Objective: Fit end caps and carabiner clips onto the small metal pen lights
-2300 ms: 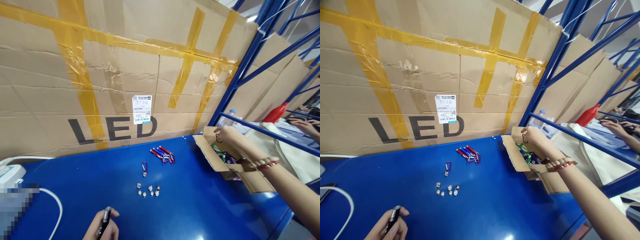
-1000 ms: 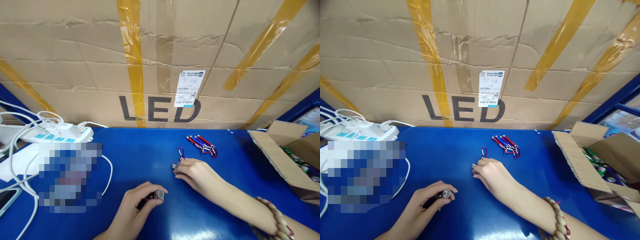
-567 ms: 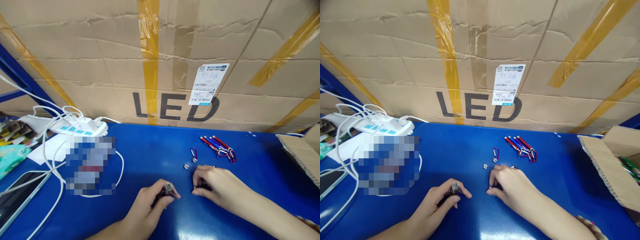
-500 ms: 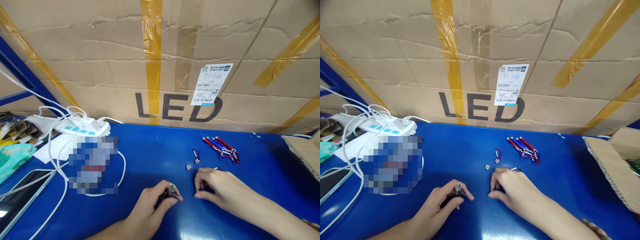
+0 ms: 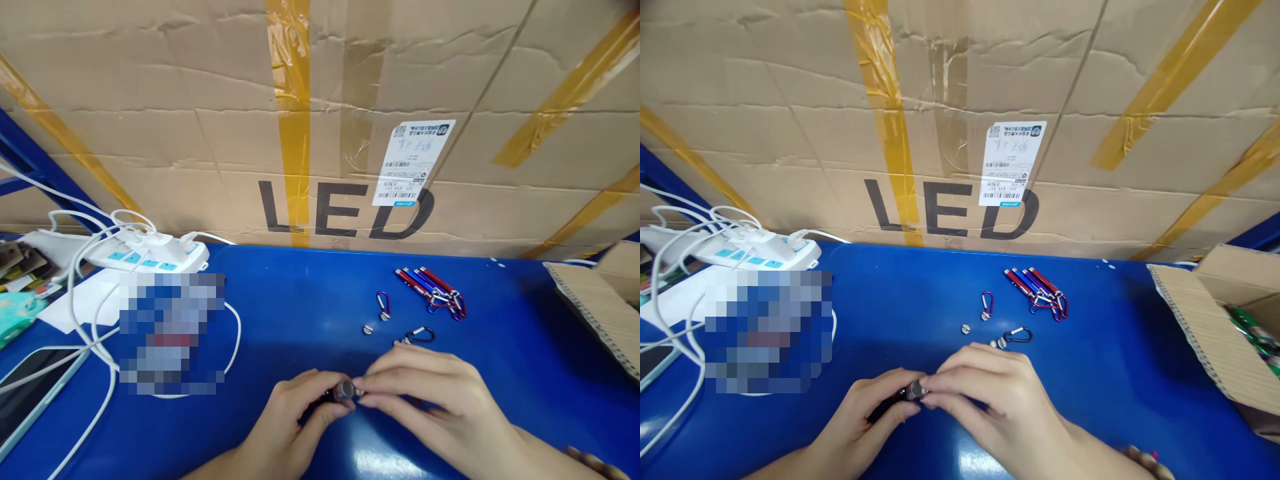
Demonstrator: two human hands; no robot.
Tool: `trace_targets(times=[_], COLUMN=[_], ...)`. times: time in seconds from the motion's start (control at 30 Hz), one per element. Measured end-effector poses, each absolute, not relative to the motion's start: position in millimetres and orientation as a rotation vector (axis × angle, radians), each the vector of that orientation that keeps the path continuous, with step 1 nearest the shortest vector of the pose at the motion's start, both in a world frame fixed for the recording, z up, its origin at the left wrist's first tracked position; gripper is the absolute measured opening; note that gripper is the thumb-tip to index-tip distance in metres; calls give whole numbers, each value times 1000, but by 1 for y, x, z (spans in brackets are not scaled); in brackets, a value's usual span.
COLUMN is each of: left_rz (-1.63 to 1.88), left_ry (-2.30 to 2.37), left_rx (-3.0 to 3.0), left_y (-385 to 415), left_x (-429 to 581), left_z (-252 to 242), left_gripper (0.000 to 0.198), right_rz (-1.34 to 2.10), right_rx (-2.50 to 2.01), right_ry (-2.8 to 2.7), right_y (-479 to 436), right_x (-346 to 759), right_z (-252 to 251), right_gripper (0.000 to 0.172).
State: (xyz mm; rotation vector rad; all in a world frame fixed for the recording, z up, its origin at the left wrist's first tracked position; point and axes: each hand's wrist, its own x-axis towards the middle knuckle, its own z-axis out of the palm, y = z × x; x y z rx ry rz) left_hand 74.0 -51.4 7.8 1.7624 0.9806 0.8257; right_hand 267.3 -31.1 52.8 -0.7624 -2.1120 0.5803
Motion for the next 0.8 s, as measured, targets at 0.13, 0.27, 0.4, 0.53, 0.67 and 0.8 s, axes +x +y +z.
trace_targets(times=[0.13,0.27,0.4,0.53,0.67,0.8], left_rz=[835,830,837,852,882,888], left_ry=[971,924,928,854,857,1025], left_rx=[1834,1905,1985,2050,1997,1813], left_y=[-51,-52,-53,-54,-56,-57], left_x=[74,73,73,73,73,74], left_z=[4,2,2,-2,-3,-1], left_gripper=[17,18,19,19,16,11], right_rz=[581,594,506,463,607,311], right_rx=[-748,-726,-763,-812,-954,-1192], right_ry=[-2120,-2170,-2375,-2507,-2471,-2606], right_y=[-32,-33,-37,-37,-27,-10], right_x=[265,266,267,270,282,299], right_z=[47,43,47,54,62,61], right_gripper=[10,11,14,19,12,40])
